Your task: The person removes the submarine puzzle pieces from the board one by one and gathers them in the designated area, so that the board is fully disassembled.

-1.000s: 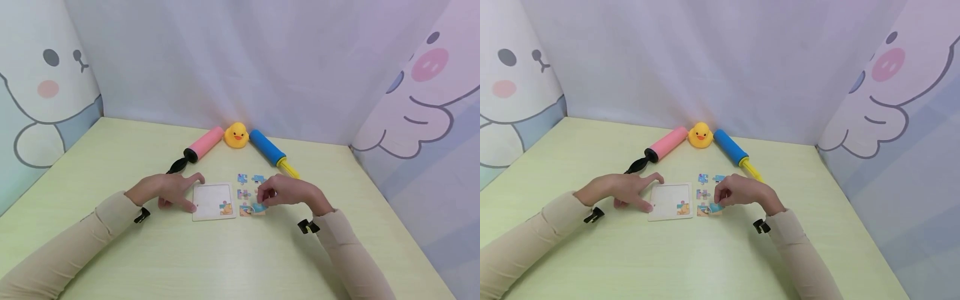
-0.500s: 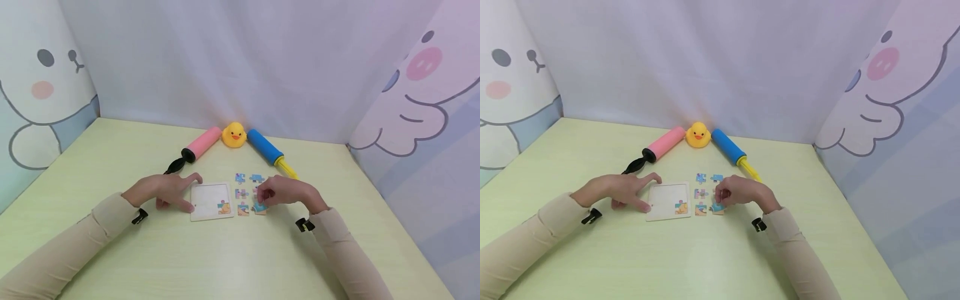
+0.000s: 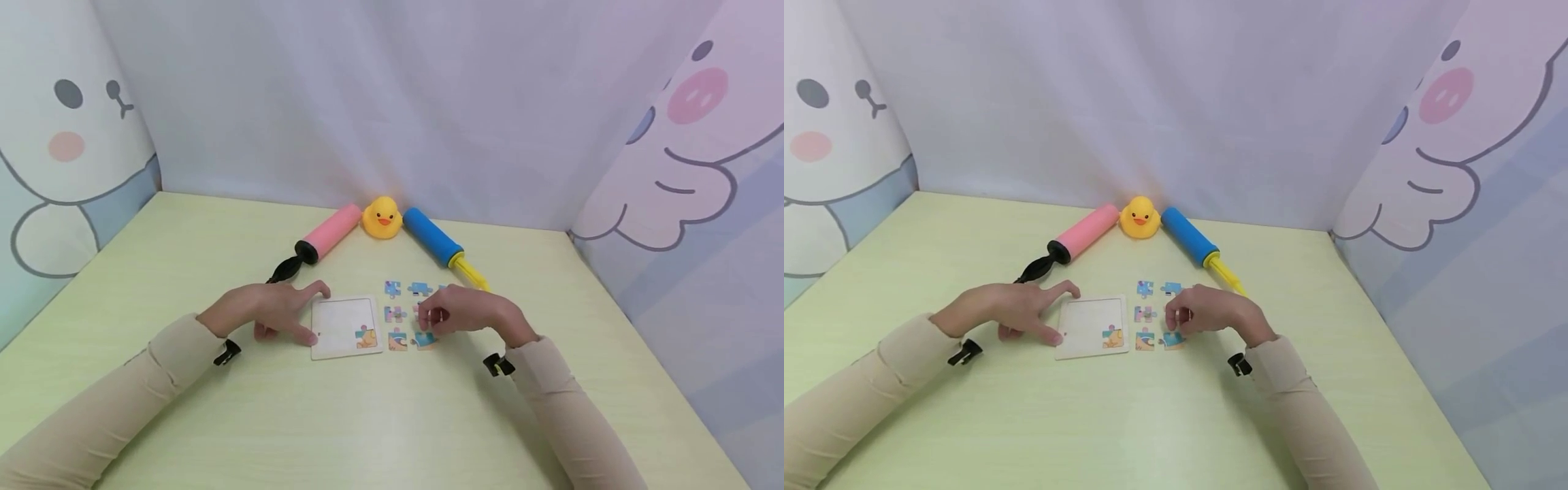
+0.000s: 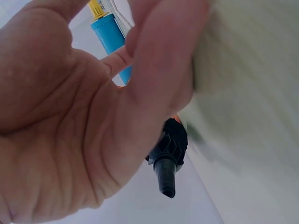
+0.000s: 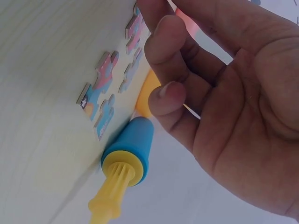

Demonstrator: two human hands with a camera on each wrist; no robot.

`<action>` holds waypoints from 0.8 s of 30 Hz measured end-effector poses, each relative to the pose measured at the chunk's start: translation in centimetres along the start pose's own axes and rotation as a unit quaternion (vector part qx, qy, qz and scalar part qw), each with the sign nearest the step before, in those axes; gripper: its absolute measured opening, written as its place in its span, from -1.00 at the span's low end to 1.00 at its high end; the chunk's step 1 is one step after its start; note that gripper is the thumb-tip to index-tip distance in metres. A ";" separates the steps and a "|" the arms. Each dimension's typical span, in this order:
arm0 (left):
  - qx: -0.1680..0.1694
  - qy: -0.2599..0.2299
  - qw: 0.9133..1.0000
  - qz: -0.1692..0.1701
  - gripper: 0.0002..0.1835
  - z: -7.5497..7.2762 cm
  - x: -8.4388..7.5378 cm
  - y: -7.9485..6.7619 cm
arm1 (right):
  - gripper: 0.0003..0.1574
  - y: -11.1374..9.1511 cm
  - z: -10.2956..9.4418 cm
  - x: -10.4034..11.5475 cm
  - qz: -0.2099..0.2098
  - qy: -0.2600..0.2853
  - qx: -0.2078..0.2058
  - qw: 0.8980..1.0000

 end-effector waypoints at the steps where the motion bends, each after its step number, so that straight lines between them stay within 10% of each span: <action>1: 0.001 0.000 1.000 0.000 -0.13 0.0 0.0 -0.1 | -0.83 0.0 0.0 0.2 -0.002 -0.002 0.000 1.000; 24: -0.007 0.009 1.000 0.017 -0.21 -0.1 0.1 -0.1 | -0.68 3.1 1.2 7.2 -0.048 -0.013 0.014 0.999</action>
Point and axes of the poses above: each hand's wrist, its own y-axis towards the middle knuckle, its own z-axis out of the palm, x = y × z, the point moved 10 cm from there along y, towards the middle knuckle, and after that the axes turned 14 degrees about z, right-handed, at the moved point
